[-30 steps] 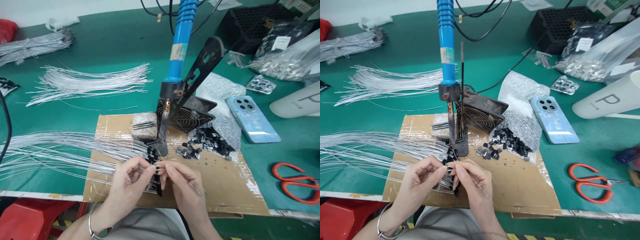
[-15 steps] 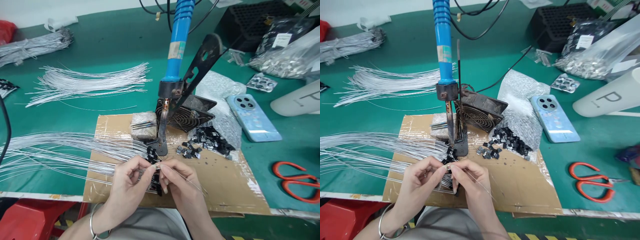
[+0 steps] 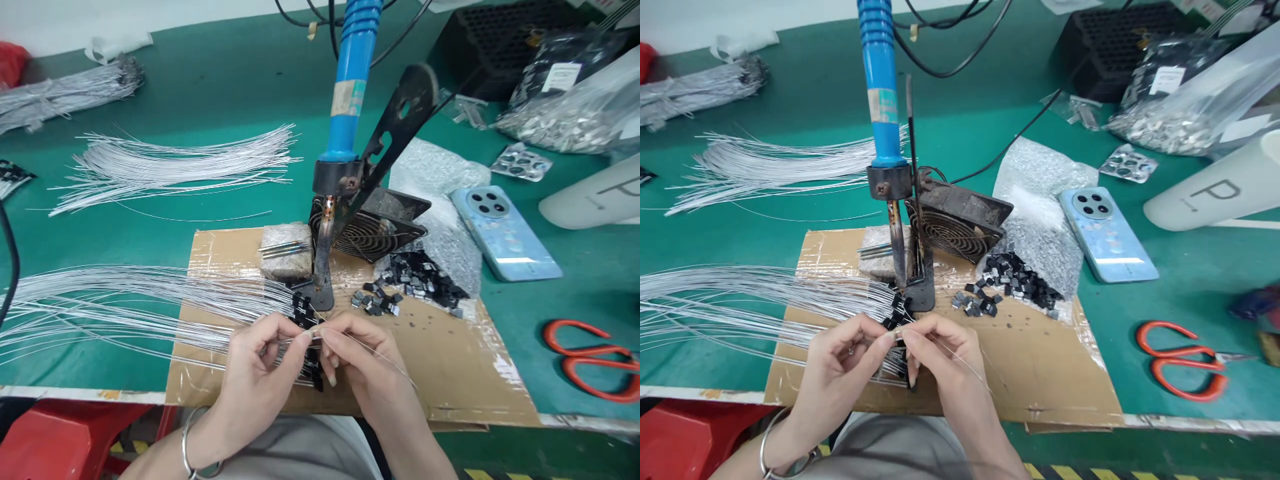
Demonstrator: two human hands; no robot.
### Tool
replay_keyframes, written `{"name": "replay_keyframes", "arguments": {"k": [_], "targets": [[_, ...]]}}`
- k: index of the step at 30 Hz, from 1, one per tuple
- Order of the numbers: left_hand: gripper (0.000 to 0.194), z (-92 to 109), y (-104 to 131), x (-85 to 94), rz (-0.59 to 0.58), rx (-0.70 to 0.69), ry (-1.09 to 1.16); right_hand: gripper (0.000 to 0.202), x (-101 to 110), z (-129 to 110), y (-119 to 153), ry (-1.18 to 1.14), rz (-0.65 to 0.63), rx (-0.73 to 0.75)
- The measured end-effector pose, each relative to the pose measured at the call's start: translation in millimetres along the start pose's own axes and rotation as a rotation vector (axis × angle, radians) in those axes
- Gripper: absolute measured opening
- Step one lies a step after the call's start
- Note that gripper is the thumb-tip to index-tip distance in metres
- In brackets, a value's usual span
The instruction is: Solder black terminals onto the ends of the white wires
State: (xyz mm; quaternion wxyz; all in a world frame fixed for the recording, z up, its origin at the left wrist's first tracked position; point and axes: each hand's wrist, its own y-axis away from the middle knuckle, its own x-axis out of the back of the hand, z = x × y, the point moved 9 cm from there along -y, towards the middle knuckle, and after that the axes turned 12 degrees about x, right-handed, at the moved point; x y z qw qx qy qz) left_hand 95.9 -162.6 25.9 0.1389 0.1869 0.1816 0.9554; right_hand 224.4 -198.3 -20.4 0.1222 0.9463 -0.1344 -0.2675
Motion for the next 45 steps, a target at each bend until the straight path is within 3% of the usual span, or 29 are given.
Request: {"name": "replay_keyframes", "arguments": {"k": [14,22,29,38,45], "targets": [[0.026,-7,-1,-2.1,-0.025,0.047,0.096,0.018,0,12,1,-0.124,0.045,0.072],[0.027,-6,-4,1.0,-0.018,0.092,0.134,0.022,12,3,1,0.025,0.034,0.161],[0.024,-2,-3,4.0,-0.004,0.038,0.085,0.008,6,-1,4,0.129,0.0,0.2],[0.021,2,0,4.3,0.011,-0.029,0.014,0.009,4,-2,5,0.088,-0.007,0.155],[0.02,7,4,6.5,0.039,-0.105,-0.144,0.019,4,2,2,0.011,-0.012,0.003]]}}
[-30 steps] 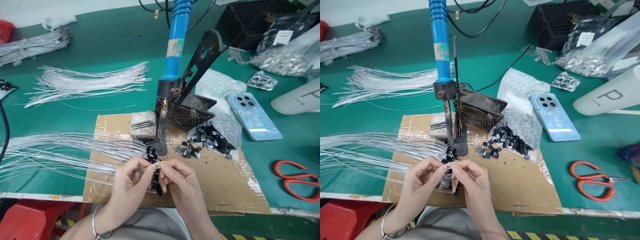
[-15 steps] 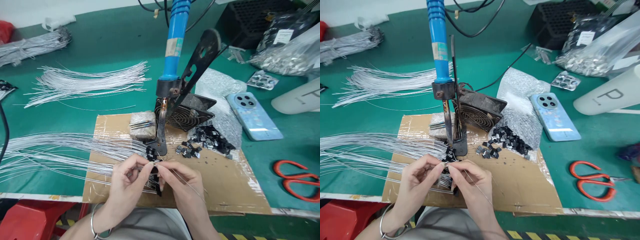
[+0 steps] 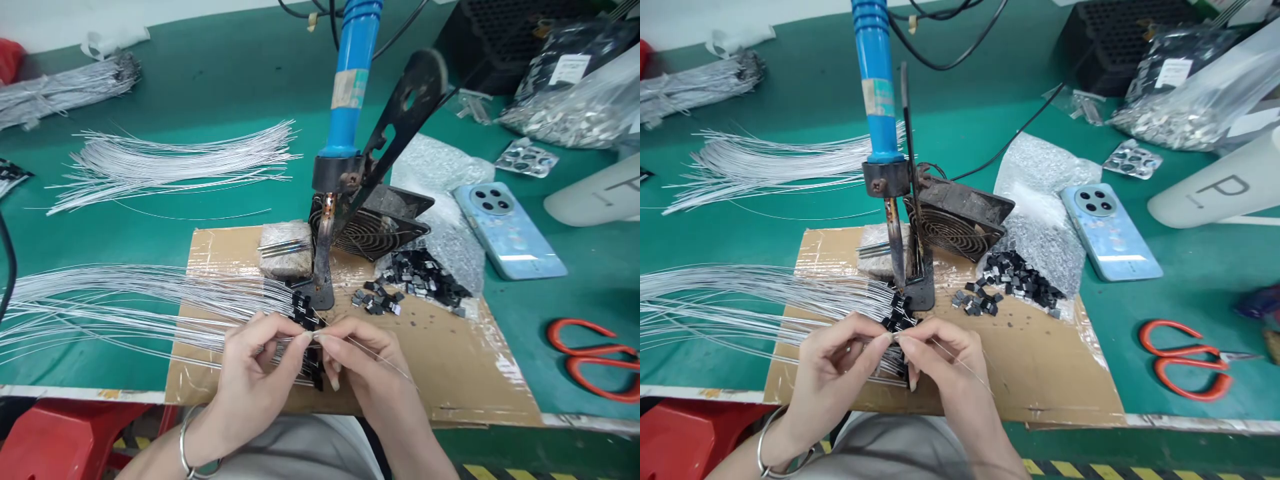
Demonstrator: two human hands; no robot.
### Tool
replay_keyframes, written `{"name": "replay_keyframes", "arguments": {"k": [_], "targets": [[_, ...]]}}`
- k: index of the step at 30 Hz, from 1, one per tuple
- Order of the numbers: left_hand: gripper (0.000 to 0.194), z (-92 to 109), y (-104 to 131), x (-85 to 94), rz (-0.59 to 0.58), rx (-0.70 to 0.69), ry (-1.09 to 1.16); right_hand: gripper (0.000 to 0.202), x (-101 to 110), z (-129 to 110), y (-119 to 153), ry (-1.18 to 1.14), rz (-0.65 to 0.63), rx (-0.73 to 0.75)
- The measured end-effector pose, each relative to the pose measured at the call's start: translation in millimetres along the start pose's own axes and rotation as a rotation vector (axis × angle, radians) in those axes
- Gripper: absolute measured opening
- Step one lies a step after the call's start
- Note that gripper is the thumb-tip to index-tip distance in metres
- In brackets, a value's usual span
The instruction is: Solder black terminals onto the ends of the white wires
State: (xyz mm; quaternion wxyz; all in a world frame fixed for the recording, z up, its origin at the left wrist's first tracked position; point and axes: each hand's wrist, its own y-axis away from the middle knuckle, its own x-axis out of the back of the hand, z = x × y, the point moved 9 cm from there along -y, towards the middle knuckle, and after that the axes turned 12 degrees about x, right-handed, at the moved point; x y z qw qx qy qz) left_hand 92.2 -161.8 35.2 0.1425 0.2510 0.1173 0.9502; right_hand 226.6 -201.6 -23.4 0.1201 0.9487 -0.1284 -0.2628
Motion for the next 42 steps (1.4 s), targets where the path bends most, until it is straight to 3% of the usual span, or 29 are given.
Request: {"name": "replay_keyframes", "arguments": {"k": [4,17,24,28,31,33,38,42], "targets": [[0.019,2,1,1.7,-0.005,-0.023,-0.054,0.019,-3,3,-2,-0.023,-0.099,-0.074],[0.02,-8,0,-1.6,0.064,0.037,0.037,0.017,-3,7,3,-0.109,0.058,0.037],[0.02,-9,-2,-3.9,0.055,0.069,0.077,0.012,-1,10,5,-0.067,0.074,0.13],[0.019,-12,-5,-2.7,0.044,0.118,0.108,0.024,20,-16,9,0.21,0.071,0.322],[0.014,-14,-8,0.1,0.049,0.154,0.158,0.012,61,-54,17,0.652,0.308,0.522],[0.012,-13,-8,1.3,0.047,0.158,0.171,0.009,72,-79,21,0.957,0.366,0.676],[0.013,-12,-9,2.4,0.054,0.139,0.144,0.015,51,-83,10,1.388,0.029,0.944],[0.011,-11,-10,1.9,0.063,0.121,0.145,0.012,45,-77,6,1.457,0.037,0.973]]}}
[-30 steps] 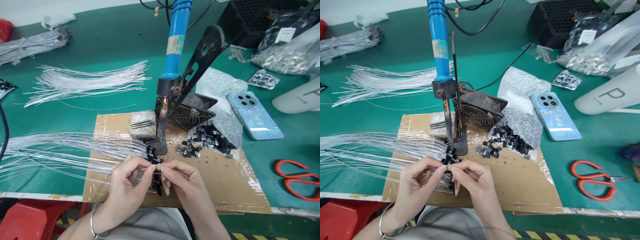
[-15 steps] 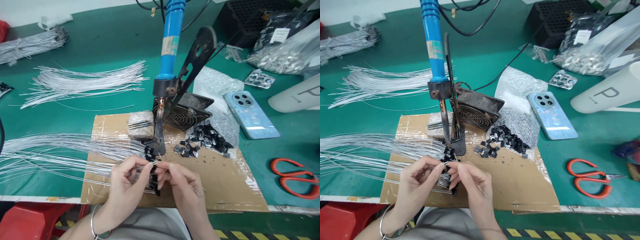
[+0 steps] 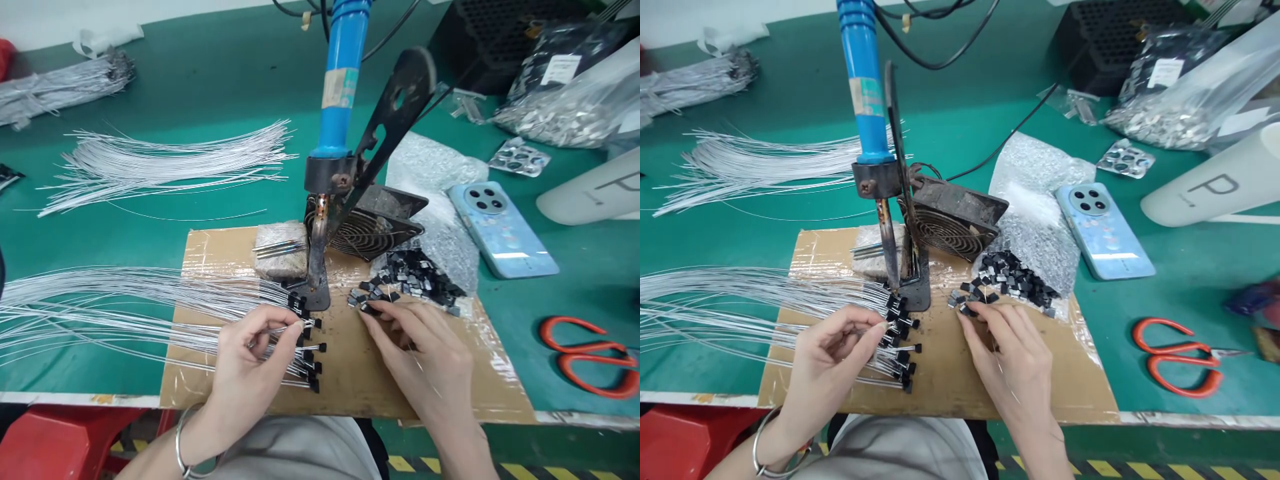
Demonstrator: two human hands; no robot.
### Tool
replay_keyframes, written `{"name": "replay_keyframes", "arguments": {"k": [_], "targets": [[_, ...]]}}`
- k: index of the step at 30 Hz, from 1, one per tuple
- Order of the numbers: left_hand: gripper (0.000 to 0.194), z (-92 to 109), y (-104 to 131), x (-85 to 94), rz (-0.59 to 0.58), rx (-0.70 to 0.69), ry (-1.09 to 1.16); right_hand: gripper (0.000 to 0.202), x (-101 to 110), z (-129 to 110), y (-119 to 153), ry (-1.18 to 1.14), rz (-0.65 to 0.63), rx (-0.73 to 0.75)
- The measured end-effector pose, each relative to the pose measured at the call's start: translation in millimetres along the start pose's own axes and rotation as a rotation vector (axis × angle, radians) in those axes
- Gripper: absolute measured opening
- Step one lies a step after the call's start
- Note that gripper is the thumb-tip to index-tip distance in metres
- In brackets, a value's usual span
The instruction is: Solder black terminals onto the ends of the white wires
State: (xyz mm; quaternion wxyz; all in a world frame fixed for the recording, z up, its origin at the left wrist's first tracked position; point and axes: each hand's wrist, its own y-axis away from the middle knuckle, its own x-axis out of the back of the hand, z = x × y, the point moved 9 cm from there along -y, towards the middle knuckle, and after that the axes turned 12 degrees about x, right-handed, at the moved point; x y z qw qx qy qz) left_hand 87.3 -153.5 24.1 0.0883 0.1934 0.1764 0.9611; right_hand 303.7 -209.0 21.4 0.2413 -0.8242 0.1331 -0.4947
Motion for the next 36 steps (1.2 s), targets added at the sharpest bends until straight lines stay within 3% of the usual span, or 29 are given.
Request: {"name": "replay_keyframes", "arguments": {"k": [8,12,15,19,24,32,36], "targets": [[0.011,8,1,2.5,0.024,-0.058,-0.039,0.005,5,10,9,-0.08,0.082,-0.207],[0.011,8,1,3.5,0.038,-0.056,-0.04,0.012,3,25,30,-0.141,0.142,-0.49],[0.011,7,1,5.4,0.058,-0.036,-0.039,0.017,0,25,38,-0.323,0.216,-0.656],[0.01,5,-1,6.1,0.067,0.016,-0.06,0.01,-3,4,20,-0.599,0.271,-0.64],[0.012,8,-2,3.4,0.021,0.014,-0.045,0.004,-21,-15,9,-0.868,0.203,-0.745],[0.009,8,-4,2.4,-0.016,0.013,0.009,0.005,-41,-28,0,-1.054,0.15,-0.8],[0.01,10,-3,-3.7,-0.107,0.036,0.063,0.005,-44,-29,-2,-1.067,0.145,-0.787]]}}
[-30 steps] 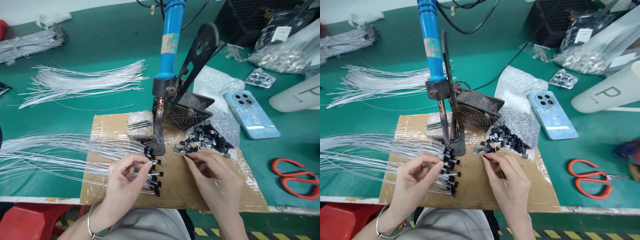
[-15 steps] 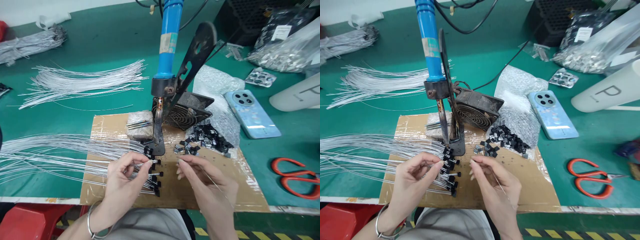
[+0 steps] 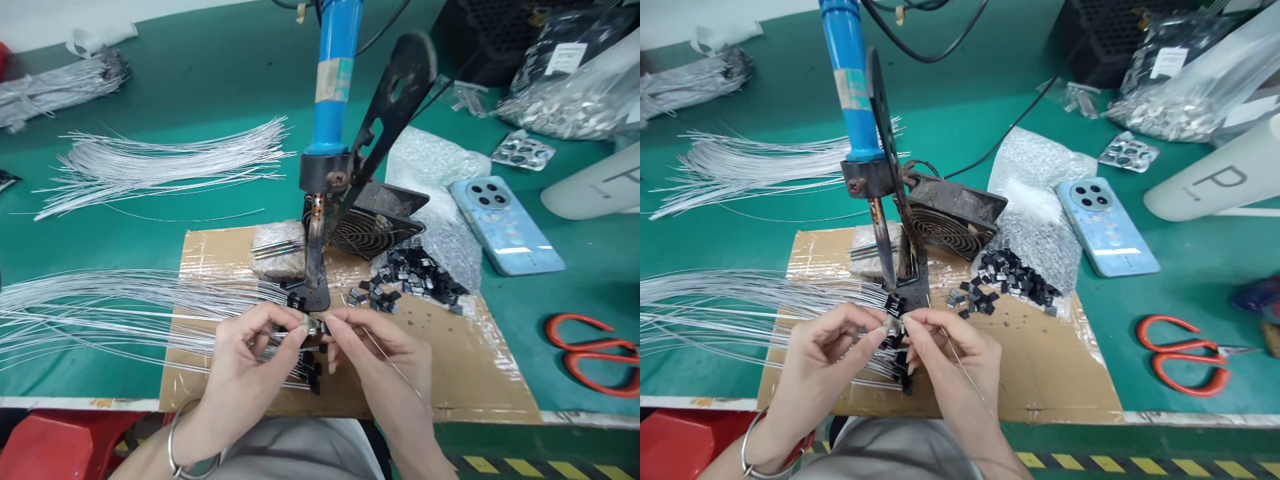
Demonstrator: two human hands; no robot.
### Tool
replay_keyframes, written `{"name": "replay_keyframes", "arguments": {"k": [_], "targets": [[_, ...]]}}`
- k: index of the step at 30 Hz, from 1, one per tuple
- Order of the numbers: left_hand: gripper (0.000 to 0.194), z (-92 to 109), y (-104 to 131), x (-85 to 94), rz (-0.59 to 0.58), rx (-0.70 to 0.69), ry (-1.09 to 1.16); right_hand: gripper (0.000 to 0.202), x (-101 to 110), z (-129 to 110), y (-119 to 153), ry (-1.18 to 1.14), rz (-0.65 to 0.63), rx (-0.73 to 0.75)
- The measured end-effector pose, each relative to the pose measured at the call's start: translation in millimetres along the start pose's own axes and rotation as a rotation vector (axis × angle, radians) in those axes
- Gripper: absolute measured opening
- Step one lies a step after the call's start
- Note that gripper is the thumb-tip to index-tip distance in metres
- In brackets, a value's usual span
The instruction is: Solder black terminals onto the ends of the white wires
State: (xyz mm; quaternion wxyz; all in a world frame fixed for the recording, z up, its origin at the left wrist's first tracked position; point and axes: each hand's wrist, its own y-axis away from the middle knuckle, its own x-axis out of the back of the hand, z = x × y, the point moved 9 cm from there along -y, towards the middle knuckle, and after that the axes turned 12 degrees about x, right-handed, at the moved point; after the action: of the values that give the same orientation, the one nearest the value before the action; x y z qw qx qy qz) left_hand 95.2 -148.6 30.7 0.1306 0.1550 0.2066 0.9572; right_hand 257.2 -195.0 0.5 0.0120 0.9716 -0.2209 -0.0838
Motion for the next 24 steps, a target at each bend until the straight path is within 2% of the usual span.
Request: {"name": "replay_keyframes", "arguments": {"k": [3,8,12,19,24], "targets": [[0.012,4.8,-0.3,-3.1,-0.042,0.004,0.01,0.003,-2.3,-1.4,1.1,0.009,-0.01,0.023],[0.013,8.3,-1.9,-3.8,-0.038,0.004,-0.01,0.003,-2.3,-2.4,3.6,0.033,0.02,0.02],[0.014,7.6,-2.5,-3.4,-0.034,0.005,-0.016,0.003,-4.1,-5.2,3.1,0.052,-0.006,0.045],[0.013,7.4,-2.5,-4.5,-0.051,0.007,0.016,0.003,-2.5,-1.1,7.2,0.003,0.064,-0.043],[0.014,9.3,-4.1,-4.9,-0.05,0.01,0.007,0.003,-3.5,0.3,8.0,-0.003,0.06,-0.057]]}}
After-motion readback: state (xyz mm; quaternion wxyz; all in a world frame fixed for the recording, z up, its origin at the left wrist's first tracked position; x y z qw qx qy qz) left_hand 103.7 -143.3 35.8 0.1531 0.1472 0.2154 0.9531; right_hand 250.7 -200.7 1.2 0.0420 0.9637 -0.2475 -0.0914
